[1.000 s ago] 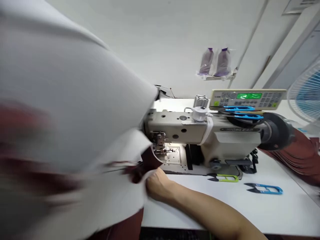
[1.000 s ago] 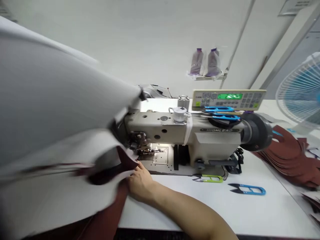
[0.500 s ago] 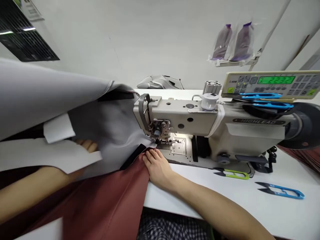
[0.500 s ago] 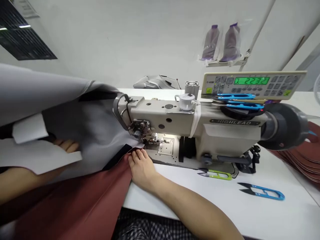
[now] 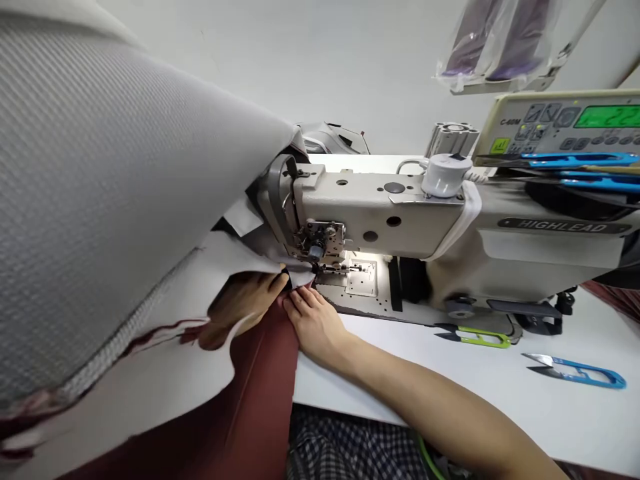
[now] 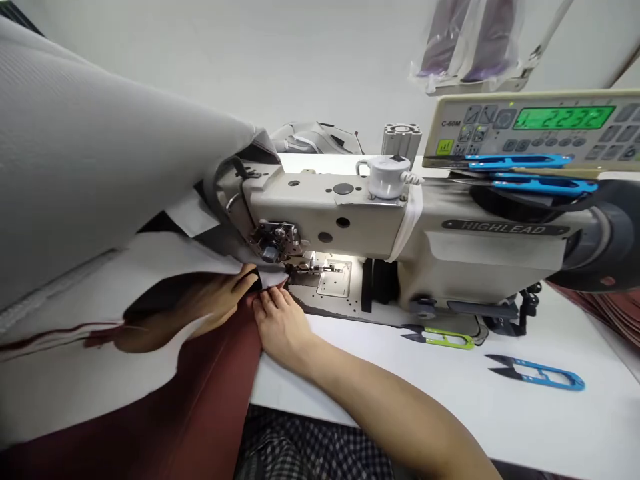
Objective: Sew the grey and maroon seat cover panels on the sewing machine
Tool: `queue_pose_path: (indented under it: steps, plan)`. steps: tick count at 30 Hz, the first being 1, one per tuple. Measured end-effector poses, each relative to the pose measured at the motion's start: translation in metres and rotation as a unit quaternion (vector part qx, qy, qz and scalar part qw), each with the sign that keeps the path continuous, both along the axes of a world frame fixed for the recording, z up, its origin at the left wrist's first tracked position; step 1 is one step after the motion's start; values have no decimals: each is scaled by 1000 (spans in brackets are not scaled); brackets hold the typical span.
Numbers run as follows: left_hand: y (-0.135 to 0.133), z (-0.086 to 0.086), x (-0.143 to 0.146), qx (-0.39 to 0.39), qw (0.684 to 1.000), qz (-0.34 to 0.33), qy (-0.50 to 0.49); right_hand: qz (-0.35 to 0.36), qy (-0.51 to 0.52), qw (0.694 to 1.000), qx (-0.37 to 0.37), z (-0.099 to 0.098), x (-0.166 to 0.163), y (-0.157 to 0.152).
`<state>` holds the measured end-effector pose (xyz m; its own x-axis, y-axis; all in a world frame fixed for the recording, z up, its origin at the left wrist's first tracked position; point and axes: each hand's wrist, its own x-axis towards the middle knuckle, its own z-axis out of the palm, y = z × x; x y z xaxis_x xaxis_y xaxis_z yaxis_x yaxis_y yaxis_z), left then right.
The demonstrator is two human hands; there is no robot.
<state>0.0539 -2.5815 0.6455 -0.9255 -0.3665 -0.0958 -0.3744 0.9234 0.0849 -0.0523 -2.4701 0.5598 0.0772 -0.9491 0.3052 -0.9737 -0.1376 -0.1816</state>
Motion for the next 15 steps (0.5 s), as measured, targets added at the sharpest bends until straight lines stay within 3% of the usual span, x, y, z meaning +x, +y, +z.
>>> queue_pose_path:
  steps: [8,11,15]
  plan:
    - [38,-74,-21,2,998,64,-20,3,38,999,-20,-1,-4,5]
    - [40,-87,-23,-4,997,74,-27,6,47,999,-27,-1,-4,8]
    - [31,-87,-26,-2,999,39,-27,0,40,999,-26,1,-6,11]
